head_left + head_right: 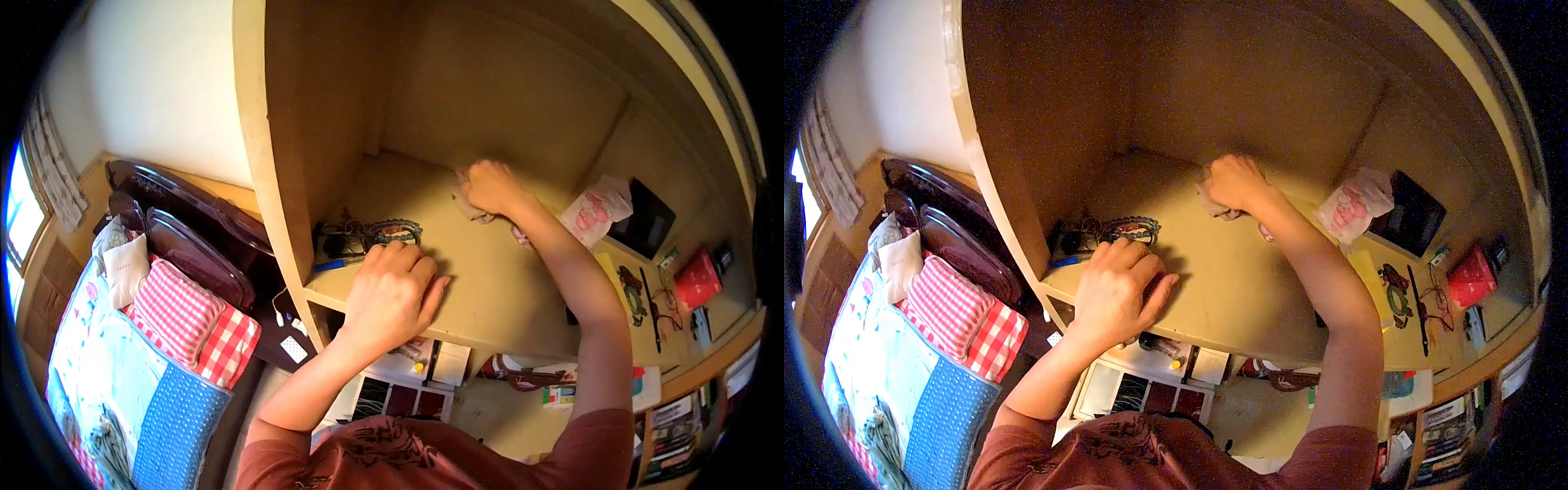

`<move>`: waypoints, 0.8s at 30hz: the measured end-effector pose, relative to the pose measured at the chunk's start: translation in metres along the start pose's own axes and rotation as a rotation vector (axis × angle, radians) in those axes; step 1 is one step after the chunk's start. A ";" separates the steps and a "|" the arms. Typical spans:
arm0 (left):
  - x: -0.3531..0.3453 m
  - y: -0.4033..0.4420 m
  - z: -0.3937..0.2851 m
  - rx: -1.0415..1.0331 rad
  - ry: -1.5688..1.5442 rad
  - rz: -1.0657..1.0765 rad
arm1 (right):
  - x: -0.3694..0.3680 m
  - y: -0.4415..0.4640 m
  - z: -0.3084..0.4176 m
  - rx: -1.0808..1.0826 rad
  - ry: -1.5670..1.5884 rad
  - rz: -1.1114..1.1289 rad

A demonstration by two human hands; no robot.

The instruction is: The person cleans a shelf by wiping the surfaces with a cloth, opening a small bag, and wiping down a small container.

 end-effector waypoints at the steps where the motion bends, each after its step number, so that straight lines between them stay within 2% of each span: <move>1: 0.000 0.000 0.000 -0.003 0.001 -0.002 | -0.003 -0.014 0.006 0.142 -0.020 -0.178; 2: -0.001 0.000 0.000 -0.002 0.005 0.002 | -0.004 -0.022 0.011 0.286 -0.041 -0.357; 6: 0.000 0.000 -0.001 -0.006 0.013 -0.001 | -0.002 -0.009 -0.003 0.418 0.021 -0.384; 8: 0.001 0.000 -0.001 -0.018 0.013 -0.002 | 0.026 -0.001 0.015 -0.008 0.377 0.063; 10: 0.001 0.000 -0.001 -0.026 0.010 0.004 | 0.047 0.018 0.031 0.024 0.667 0.049; 11: 0.001 0.000 -0.001 -0.018 0.010 0.007 | 0.065 0.026 0.043 0.064 0.779 -0.083; 12: 0.000 0.000 0.000 -0.009 0.009 0.012 | 0.086 0.042 0.058 0.236 0.723 -0.401; 13: 0.000 -0.001 0.000 -0.009 0.010 0.013 | 0.106 0.053 0.073 0.368 0.594 -0.735; 14: 0.000 0.000 0.000 -0.007 0.005 0.004 | 0.113 0.060 0.087 0.621 0.240 -1.227; 16: 0.000 0.000 0.000 -0.004 0.004 -0.006 | 0.135 0.066 0.117 0.414 0.561 -1.129; 20: 0.001 -0.001 0.001 -0.013 0.006 -0.021 | 0.133 0.130 0.137 0.453 0.735 -1.297; 23: 0.000 0.000 0.001 -0.020 -0.003 -0.016 | 0.134 0.140 0.139 0.603 0.656 -1.502; 24: 0.001 0.001 0.001 -0.021 -0.004 -0.016 | 0.142 0.154 0.118 0.677 0.998 -0.997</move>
Point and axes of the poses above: each hand's wrist, its own y-axis towards the middle knuckle, its own x-axis out of the back of the hand, z = x × y, the point moved 4 cm from there along y, towards the middle knuckle, and after that the axes turned 10 degrees about y, right-handed, at the moved point
